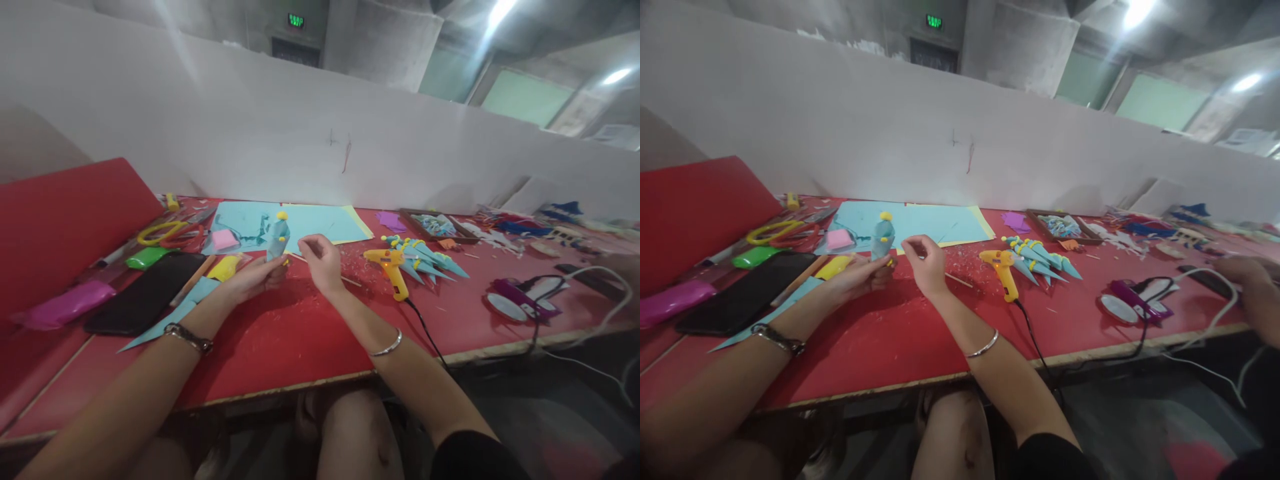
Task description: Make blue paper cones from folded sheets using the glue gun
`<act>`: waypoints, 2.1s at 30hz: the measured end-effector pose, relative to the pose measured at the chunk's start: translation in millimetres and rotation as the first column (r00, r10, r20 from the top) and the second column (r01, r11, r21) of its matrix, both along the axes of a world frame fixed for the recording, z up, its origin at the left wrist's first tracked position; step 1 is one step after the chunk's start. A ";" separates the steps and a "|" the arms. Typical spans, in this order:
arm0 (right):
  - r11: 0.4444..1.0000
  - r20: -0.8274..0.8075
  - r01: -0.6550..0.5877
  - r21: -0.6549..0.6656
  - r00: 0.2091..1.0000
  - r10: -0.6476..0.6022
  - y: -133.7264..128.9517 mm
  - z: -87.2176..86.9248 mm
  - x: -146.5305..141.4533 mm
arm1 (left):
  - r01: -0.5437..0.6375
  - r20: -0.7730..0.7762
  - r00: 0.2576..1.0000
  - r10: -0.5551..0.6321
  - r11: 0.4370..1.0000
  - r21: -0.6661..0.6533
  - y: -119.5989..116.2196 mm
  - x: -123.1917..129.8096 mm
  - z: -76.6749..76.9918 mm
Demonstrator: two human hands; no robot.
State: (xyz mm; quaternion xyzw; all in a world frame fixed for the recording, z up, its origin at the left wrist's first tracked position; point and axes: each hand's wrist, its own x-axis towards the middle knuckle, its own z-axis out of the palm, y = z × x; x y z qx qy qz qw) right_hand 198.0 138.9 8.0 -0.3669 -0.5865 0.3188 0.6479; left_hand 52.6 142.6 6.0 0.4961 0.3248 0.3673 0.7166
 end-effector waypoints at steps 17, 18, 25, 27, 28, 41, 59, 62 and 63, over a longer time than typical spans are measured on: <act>0.972 0.276 0.004 0.236 0.959 -0.071 -10.9 5.7 1.2 | 0.033 -0.082 0.996 -0.028 0.998 0.061 -4.4 2.8 1.1; 0.971 0.278 0.005 0.239 0.958 -0.074 -11.4 6.2 1.1 | 0.040 -0.084 0.996 -0.034 0.997 0.061 -4.4 2.8 0.8; 0.964 0.292 0.031 0.263 0.950 -0.110 -11.5 7.3 0.0 | 0.077 -0.086 0.994 -0.070 0.994 0.074 -2.3 1.1 -3.5; 0.967 0.283 0.035 0.251 0.953 -0.107 -10.4 6.4 -0.3 | 0.072 -0.091 0.994 -0.066 0.995 0.071 -2.2 1.0 -3.8; 0.970 0.274 0.037 0.242 0.956 -0.105 -9.9 5.9 -0.4 | 0.070 -0.095 0.993 -0.063 0.995 0.067 -2.3 1.0 -3.8; 0.972 0.227 -0.005 0.234 0.973 -0.049 -6.0 4.0 1.5 | 0.085 -0.149 0.986 -0.069 0.991 0.101 -5.8 2.4 -0.4; 0.953 0.301 -0.015 0.303 0.950 -0.081 -1.2 2.5 4.2 | 0.114 -0.179 0.980 -0.084 0.980 0.164 -1.4 0.1 -4.9; 0.959 0.294 -0.020 0.283 0.953 -0.067 -0.8 1.7 3.9 | 0.112 -0.176 0.981 -0.085 0.982 0.152 -2.3 -0.2 -4.3; 0.961 0.291 -0.019 0.276 0.955 -0.065 -0.9 1.6 3.8 | 0.115 -0.178 0.980 -0.088 0.982 0.150 -2.6 -0.2 -3.9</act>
